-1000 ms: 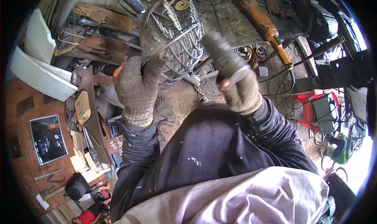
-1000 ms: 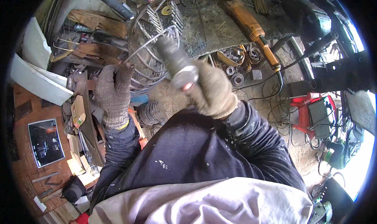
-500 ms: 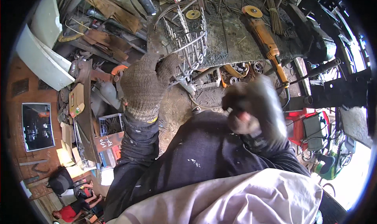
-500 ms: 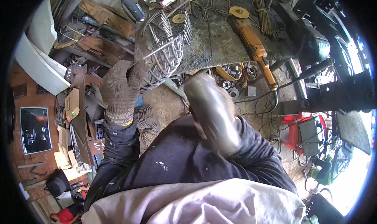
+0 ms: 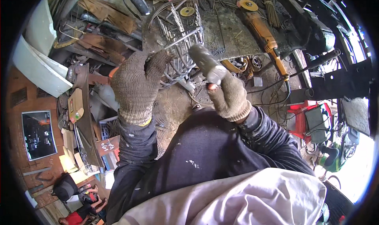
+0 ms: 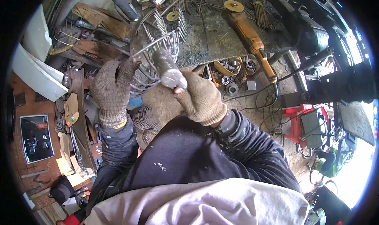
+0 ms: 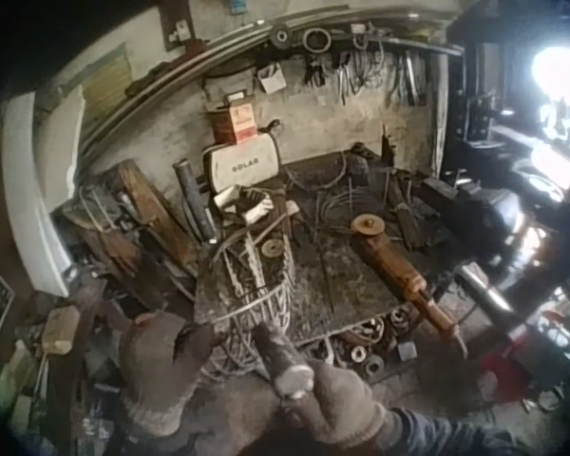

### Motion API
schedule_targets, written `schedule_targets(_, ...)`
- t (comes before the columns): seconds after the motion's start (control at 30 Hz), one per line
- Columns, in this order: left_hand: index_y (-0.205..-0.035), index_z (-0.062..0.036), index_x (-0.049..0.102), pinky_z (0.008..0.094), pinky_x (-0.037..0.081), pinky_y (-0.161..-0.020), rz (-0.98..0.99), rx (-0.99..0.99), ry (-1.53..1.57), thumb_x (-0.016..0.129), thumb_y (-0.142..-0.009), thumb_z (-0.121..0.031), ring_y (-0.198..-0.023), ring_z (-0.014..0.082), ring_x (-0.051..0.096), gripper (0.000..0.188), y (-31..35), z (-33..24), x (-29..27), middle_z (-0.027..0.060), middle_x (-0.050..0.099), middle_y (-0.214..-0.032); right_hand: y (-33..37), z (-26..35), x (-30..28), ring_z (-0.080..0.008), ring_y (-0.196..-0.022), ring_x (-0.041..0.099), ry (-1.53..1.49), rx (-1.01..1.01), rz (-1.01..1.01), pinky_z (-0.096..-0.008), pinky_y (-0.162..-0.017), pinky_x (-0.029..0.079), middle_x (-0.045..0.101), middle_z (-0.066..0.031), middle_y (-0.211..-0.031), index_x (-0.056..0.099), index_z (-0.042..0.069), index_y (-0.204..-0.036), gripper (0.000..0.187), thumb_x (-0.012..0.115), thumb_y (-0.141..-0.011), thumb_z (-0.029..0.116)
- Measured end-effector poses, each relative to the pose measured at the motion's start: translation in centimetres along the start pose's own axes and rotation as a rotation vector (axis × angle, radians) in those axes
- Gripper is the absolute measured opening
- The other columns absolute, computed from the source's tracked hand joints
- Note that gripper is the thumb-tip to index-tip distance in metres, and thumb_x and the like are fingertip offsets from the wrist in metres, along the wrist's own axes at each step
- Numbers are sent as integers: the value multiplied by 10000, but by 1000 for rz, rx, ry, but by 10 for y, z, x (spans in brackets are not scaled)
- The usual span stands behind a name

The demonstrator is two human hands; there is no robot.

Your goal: The person hammers a metal cage structure on a workbench and then uses a welding torch to join components.

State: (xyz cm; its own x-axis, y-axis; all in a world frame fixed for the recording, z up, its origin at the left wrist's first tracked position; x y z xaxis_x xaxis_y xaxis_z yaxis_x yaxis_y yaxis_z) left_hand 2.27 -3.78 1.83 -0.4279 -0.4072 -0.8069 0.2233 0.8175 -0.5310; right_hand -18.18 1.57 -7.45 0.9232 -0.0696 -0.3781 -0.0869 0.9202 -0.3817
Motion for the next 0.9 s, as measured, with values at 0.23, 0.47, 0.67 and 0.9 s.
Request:
schedule_targets(0.23,-794,-57,637,381,492,-603,-41,63,-77,677,-876,-440,-631,299,617,394,-1,4,5,95,607,-693,6,6,-12,-334,-871,689,-224,-31,10,-398,-679,547,667,-234,-969,527,-29,-1247,447,555,-959,312)
schedule_targets(0.47,-802,-34,627,394,457,-563,33,-4,-152,619,-883,-548,-607,309,604,521,-3,1,0,135,574,-666,9,-2,-6,-449,-795,649,29,4,-12,-489,-677,507,637,-244,-846,543,-47,-1163,486,593,-920,370)
schedule_targets(0.67,-800,-13,630,380,455,-562,-99,88,-72,666,-894,-437,-618,319,603,435,-2,7,-5,148,606,-705,0,1,-7,-423,-871,664,-14,28,-60,-444,-738,521,669,-230,-928,565,-24,-1171,532,579,-933,451)
schedule_targets(0.9,-838,-35,650,375,469,-589,-58,63,23,705,-877,-336,-648,313,614,309,-2,-2,-2,141,611,-723,-10,-5,2,-359,-811,669,184,118,107,-391,-705,507,663,-179,-879,565,2,-1179,404,588,-941,327)
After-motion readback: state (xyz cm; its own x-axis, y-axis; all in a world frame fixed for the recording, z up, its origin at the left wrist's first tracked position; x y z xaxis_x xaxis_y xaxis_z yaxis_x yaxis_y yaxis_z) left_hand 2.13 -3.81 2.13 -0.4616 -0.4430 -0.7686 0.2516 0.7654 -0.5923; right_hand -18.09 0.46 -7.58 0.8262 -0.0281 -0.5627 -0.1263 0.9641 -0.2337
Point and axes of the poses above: each hand's wrist, its own y-axis away from the middle knuckle, its own x-axis out of the palm, z = x × y, the point moved 3 cm from there along -y, towards the middle knuckle
